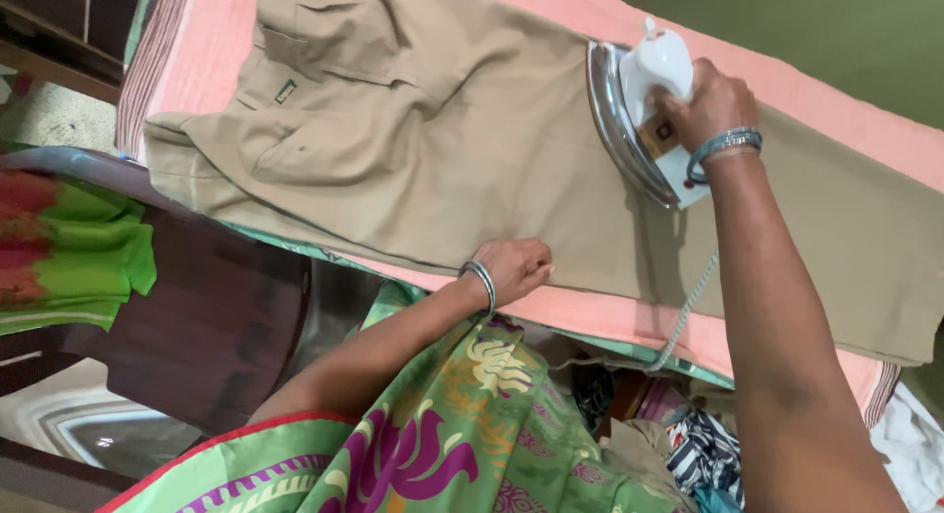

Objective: The person irons a pair of beige trousers on a pink-covered ironing board. They repeatedly smooth the fabric with one hand while moving the iron with the other, then fold the trousers in half and continue ironing the folded garment.

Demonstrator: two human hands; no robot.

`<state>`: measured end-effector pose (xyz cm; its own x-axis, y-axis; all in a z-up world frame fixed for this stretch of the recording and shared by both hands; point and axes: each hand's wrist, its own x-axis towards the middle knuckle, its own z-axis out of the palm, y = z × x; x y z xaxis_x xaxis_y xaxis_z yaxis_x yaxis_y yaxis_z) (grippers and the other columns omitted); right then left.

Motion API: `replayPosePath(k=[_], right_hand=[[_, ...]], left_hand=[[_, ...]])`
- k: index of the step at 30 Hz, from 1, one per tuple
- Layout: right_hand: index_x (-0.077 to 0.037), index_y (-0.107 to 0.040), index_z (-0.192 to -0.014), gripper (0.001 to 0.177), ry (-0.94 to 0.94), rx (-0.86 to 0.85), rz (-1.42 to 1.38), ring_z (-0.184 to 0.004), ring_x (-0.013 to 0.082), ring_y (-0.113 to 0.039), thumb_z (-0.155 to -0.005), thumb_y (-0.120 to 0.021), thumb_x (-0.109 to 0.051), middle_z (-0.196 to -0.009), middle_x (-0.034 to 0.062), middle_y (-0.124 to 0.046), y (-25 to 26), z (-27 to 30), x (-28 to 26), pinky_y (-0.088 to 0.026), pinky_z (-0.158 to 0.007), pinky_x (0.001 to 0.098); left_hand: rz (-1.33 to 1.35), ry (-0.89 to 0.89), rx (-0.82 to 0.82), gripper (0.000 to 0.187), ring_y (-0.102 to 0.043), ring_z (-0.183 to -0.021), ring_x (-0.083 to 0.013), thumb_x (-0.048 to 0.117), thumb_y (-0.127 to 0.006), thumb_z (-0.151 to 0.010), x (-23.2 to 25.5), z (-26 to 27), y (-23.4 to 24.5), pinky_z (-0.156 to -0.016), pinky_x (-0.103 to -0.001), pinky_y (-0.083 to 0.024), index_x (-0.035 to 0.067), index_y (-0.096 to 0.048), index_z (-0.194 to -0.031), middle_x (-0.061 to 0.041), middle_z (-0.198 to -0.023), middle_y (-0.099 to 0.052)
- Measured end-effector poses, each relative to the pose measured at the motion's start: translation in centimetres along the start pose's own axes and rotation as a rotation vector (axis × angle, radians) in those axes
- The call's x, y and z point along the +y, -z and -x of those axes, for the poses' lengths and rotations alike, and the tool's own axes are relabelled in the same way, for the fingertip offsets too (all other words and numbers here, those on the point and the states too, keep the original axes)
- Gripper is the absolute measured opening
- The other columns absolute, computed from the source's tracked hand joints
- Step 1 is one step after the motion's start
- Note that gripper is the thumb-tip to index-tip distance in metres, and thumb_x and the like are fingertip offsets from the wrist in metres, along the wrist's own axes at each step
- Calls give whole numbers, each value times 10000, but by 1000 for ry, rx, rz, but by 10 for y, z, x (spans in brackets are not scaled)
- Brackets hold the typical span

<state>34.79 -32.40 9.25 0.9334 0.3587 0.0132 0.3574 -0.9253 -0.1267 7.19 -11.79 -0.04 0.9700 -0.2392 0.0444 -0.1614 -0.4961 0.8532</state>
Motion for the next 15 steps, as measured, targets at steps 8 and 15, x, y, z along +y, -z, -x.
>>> replayPosePath(k=[8, 15], right_hand=[[-70, -715, -1134, 380, -58, -33, -125, -961, 431, -695, -874, -766, -343, -1049, 230, -732, -6, -19, -21, -548, -871, 519], [-86, -694, -1188, 393, -156, -106, -219, -924, 437, -693, -848, -735, -279, -1018, 242, -724, -11, 76, -46, -549, -834, 519]], left_hand=[[-333, -277, 573, 108, -630, -935, -373, 142, -648, -950, -57, -87, 138, -850, -475, -507, 48, -634, -901, -151, -943, -648], [-441, -30, 640, 135, -590, -1078, -361, 149, -621, -946, -191, -142, 293, -942, -493, -432, 79, -694, -1035, -134, -1069, -689]])
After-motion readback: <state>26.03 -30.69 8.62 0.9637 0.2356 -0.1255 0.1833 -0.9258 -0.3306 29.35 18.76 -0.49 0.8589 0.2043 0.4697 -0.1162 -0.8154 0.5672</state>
